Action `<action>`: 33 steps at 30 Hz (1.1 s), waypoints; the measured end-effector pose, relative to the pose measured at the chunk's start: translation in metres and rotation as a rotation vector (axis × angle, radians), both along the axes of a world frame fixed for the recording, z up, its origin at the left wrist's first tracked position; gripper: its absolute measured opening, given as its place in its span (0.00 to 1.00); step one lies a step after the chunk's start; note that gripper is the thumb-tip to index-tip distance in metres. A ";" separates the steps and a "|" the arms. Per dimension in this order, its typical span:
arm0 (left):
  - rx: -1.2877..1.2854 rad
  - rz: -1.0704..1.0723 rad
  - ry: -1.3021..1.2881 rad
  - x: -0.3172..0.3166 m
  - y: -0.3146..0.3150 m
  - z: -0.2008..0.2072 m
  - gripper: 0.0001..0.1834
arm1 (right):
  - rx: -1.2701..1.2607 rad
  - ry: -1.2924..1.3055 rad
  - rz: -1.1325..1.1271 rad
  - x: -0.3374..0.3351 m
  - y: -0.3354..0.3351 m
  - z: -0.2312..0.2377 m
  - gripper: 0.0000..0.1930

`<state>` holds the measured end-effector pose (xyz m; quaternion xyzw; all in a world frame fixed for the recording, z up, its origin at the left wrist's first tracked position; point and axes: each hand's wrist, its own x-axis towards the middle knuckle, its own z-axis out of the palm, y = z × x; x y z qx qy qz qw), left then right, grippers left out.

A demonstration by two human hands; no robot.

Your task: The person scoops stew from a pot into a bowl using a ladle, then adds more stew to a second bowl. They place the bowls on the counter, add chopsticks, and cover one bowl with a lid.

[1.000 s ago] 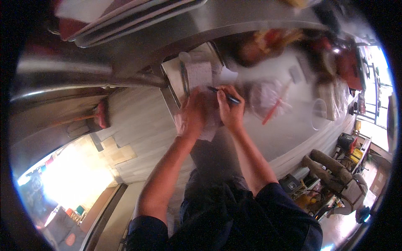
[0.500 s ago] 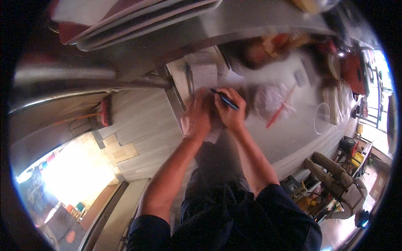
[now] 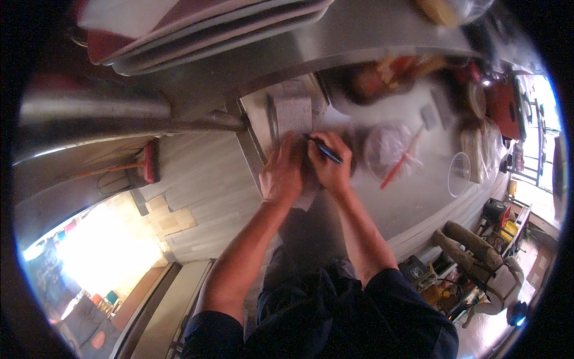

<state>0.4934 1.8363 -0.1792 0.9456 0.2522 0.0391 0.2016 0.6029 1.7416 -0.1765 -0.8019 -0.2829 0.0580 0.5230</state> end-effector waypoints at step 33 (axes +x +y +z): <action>-0.102 0.111 -0.262 -0.088 -0.039 0.059 0.17 | -0.322 -0.009 0.148 -0.047 -0.057 0.048 0.23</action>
